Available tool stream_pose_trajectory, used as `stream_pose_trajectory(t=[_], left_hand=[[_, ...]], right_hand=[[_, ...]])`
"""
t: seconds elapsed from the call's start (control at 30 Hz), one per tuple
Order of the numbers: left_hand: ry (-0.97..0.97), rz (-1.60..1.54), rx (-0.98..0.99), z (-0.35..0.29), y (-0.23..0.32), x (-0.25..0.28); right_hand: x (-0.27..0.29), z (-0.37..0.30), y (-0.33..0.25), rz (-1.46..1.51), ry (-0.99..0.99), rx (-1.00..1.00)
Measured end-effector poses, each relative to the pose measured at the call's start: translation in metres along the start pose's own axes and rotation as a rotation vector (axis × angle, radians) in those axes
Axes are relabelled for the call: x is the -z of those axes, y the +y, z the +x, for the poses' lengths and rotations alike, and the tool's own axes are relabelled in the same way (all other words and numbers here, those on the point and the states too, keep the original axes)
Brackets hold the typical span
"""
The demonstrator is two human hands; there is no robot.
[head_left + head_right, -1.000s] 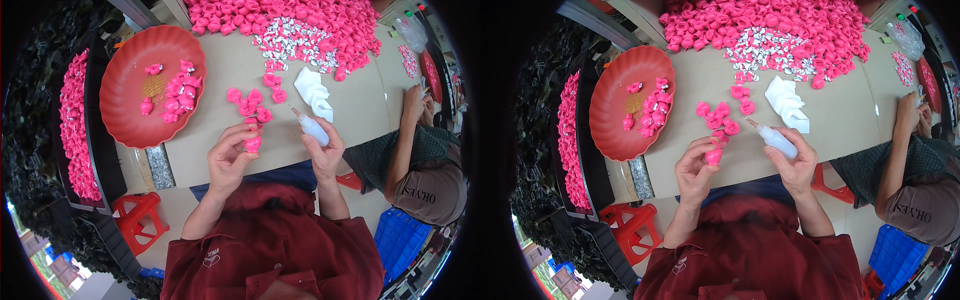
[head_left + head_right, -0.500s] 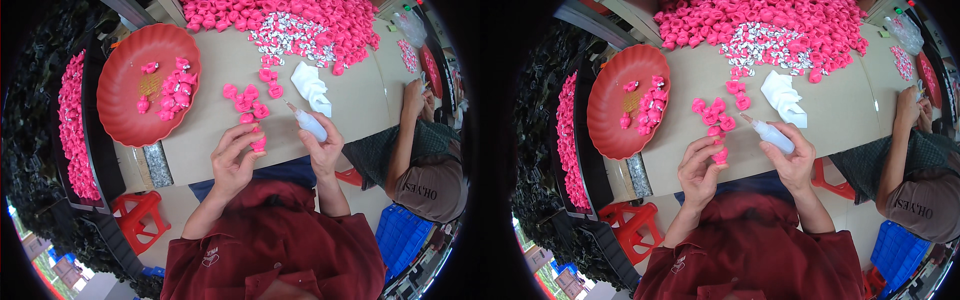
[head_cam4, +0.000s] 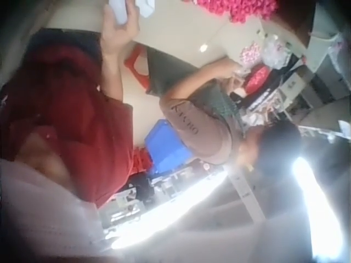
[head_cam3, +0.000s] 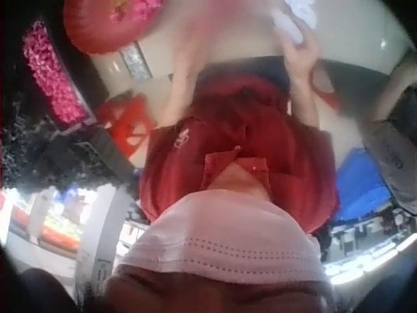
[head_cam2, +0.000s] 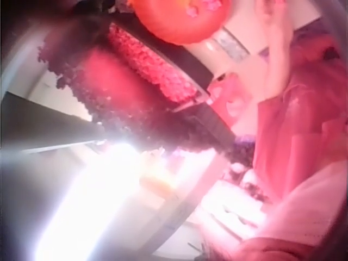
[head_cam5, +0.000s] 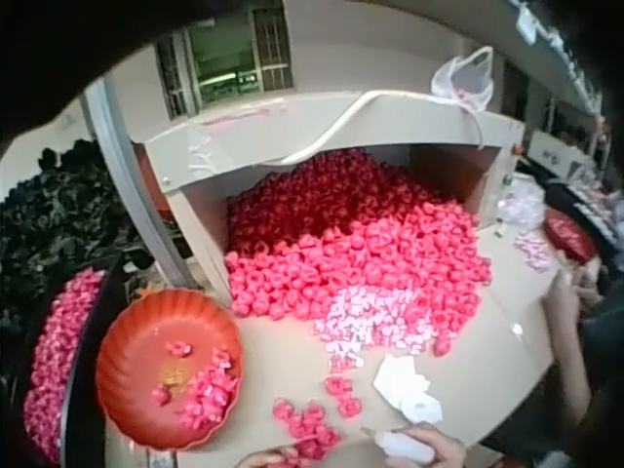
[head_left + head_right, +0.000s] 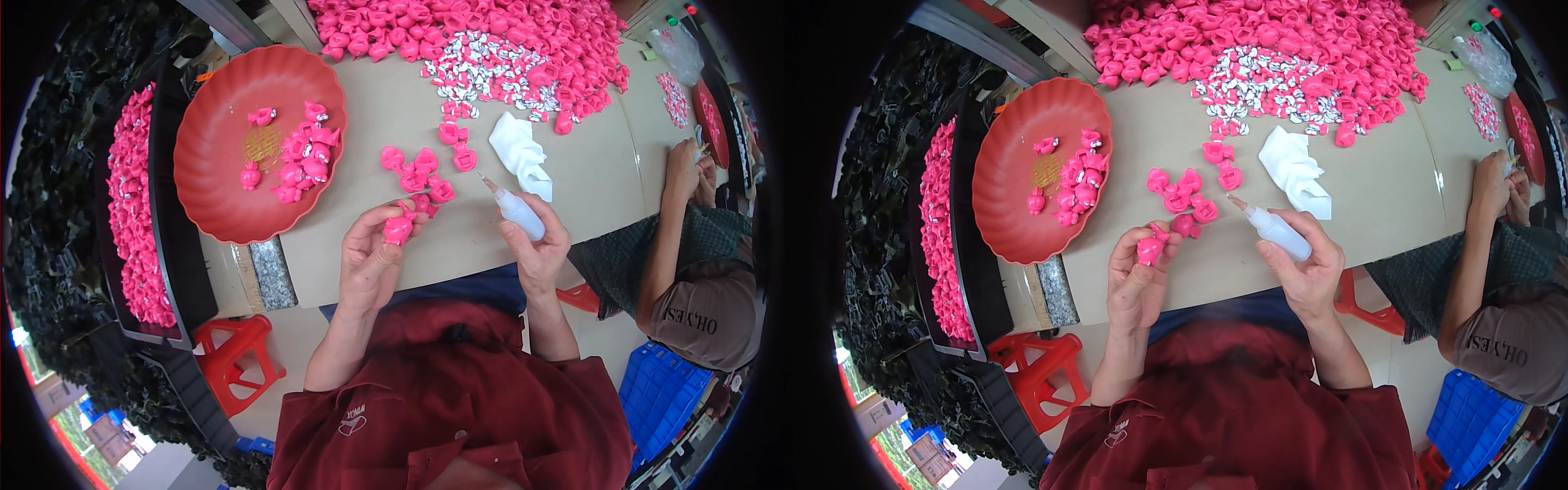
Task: The person attaches white components onto pink toy parts using a glue bottle at a factory workstation.
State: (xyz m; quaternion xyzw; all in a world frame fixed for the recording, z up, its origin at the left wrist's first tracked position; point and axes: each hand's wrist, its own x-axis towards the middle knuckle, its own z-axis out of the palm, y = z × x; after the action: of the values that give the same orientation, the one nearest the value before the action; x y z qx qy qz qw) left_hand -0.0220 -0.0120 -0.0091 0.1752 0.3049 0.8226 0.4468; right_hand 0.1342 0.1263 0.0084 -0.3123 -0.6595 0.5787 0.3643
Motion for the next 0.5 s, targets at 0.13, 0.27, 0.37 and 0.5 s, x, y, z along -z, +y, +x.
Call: stream_pose_trajectory(t=[0.13, 0.27, 0.37, 0.5], left_hand=[[0.002, 0.031, -0.011, 0.0003, 0.0006, 0.0002], [-0.016, 0.042, -0.015, 0.001, 0.0007, -0.0009], [-0.011, 0.06, -0.019, 0.0008, 0.0004, -0.0014], [-0.013, 0.068, -0.024, 0.0013, 0.0003, -0.0013]], right_hand=[[0.0002, 0.001, -0.0004, -0.021, -0.005, -0.003], [-0.0005, 0.0006, 0.0001, -0.009, -0.004, 0.001], [-0.0005, 0.0004, 0.0005, -0.003, -0.004, 0.006], [0.0011, -0.0006, 0.0004, -0.006, -0.007, -0.007]])
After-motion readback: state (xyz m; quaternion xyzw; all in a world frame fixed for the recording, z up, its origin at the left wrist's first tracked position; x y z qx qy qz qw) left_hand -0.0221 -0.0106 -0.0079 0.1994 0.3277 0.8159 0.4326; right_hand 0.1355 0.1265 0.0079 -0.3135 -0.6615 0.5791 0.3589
